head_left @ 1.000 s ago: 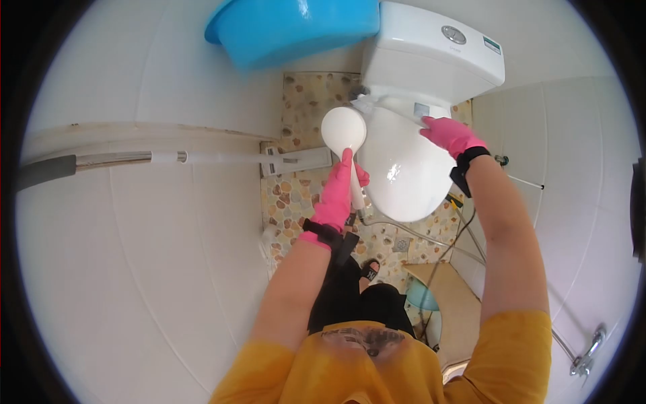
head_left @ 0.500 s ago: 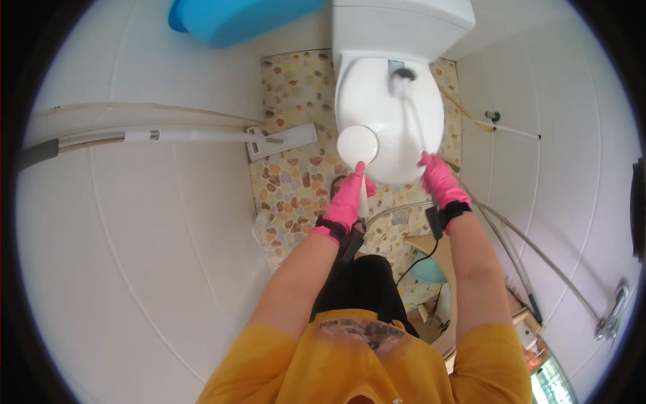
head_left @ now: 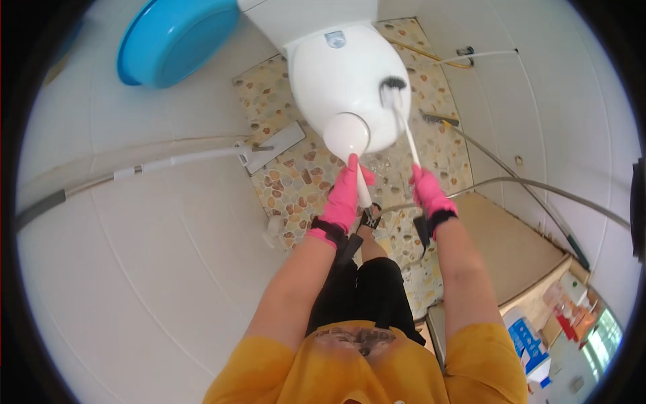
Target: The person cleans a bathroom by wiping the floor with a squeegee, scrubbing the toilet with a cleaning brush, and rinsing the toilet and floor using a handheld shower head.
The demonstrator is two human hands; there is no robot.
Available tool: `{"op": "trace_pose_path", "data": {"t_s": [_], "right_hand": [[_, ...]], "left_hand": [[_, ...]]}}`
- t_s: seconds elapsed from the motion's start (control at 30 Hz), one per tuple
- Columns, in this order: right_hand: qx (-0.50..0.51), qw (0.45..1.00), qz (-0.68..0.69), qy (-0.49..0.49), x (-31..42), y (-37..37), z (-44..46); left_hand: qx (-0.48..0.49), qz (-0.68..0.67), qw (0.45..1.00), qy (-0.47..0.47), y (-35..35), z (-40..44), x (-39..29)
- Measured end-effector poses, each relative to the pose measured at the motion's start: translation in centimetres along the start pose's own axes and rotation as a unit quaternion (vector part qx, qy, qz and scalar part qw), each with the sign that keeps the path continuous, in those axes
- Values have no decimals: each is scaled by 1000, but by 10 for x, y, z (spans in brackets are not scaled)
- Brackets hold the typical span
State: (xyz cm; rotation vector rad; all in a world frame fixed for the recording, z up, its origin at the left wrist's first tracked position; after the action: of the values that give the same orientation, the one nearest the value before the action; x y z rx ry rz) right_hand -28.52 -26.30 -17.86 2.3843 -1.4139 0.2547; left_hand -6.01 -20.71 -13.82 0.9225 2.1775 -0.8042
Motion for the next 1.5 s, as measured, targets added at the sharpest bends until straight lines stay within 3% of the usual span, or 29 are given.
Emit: {"op": "trace_pose_path", "data": {"t_s": [0.1, 0.13, 0.17, 0.23, 0.3, 0.33, 0.4, 0.43, 0.47, 0.53, 0.57, 0.63, 0.77, 0.83, 0.9, 0.97, 1.0, 1.07, 1.13, 1.17, 1.2, 1.23, 1.3, 1.37, 1.5], "right_hand": [[-47, 987, -154, -30, -107, 4, -7], [-17, 986, -110, -128, -106, -4, -41], [-13, 986, -109, -127, -105, -4, -25], [-68, 997, -23, -30, -79, 7, 30], [-67, 997, 18, 16, 18, 27, 31], [-64, 998, 18, 12, 23, 27, 22], [-56, 998, -41, -4, 36, 29, 12], [-72, 992, -92, 40, 2, 27, 19], [-83, 974, -211, 27, -22, 21, 3], [-59, 948, -309, -49, -56, 6, -21], [-58, 946, -316, -46, -43, 3, -16], [-63, 965, -247, 59, 13, -8, 6], [-47, 984, -166, 51, 180, -37, 38], [-38, 983, -163, 75, 194, -48, 38], [-42, 957, -282, 57, 161, -50, 23], [-60, 902, -415, 106, 117, -46, 6], [-66, 870, -483, 78, 113, -48, -9], [-70, 828, -554, 52, 132, -57, -15], [-101, 783, -591, 166, 191, -78, 6], [-76, 842, -503, 181, 225, -93, 18], [-45, 922, -368, 113, 257, -105, 22], [-38, 947, -312, 61, 283, -114, 40], [-80, 940, -320, 83, 318, -137, 37], [-73, 942, -313, 93, 297, -133, 35], [-77, 978, -167, 94, 175, -90, 37]], "left_hand": [[13, -33, 999, -28, 0, 10, 0], [22, -29, 999, -24, 3, 12, 2], [26, -20, 999, -19, 8, 11, 4], [28, 4, 1000, -11, 12, 4, 5], [21, 20, 999, -35, 20, 7, 13], [19, 22, 999, -31, 25, 4, 16], [-17, -10, 999, -44, 31, 5, 13], [-18, -19, 999, -41, 34, 4, 13], [-34, -41, 998, -43, 40, 5, 10], [-67, -82, 993, -44, 55, 8, 5], [-72, -88, 992, -47, 62, 11, 1], [-48, -102, 990, -88, 73, 14, -12], [-44, -100, 988, -108, 91, 19, -31], [-76, -114, 980, -143, 107, 14, -44], [-99, -140, 977, -130, 126, 13, -43], [-120, -168, 971, -117, 142, 17, -46], [-106, -190, 968, -123, 146, 21, -50], [-98, -215, 963, -132, 153, 30, -57], [-87, -187, 967, -147, 153, 38, -70], [-97, -192, 965, -152, 157, 43, -77], [-93, -175, 970, -141, 158, 45, -82], [-90, -159, 975, -126, 158, 44, -85], [-99, -181, 969, -133, 165, 53, -100], [-72, -255, 945, -193, 170, 65, -127], [-60, -268, 949, -152, 179, 93, -148]]}}
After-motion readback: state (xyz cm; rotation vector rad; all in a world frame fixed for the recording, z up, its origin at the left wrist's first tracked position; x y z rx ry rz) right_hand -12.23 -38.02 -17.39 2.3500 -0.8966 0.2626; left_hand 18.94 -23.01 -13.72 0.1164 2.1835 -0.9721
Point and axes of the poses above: each hand's wrist, its own z-axis towards the middle knuckle, its own y-axis out of the back of the hand, x = y × z, the point moved 7 cm from there along z, towards the middle knuckle, and after that the axes turned 10 degrees about -y, right-handed, at the moved point
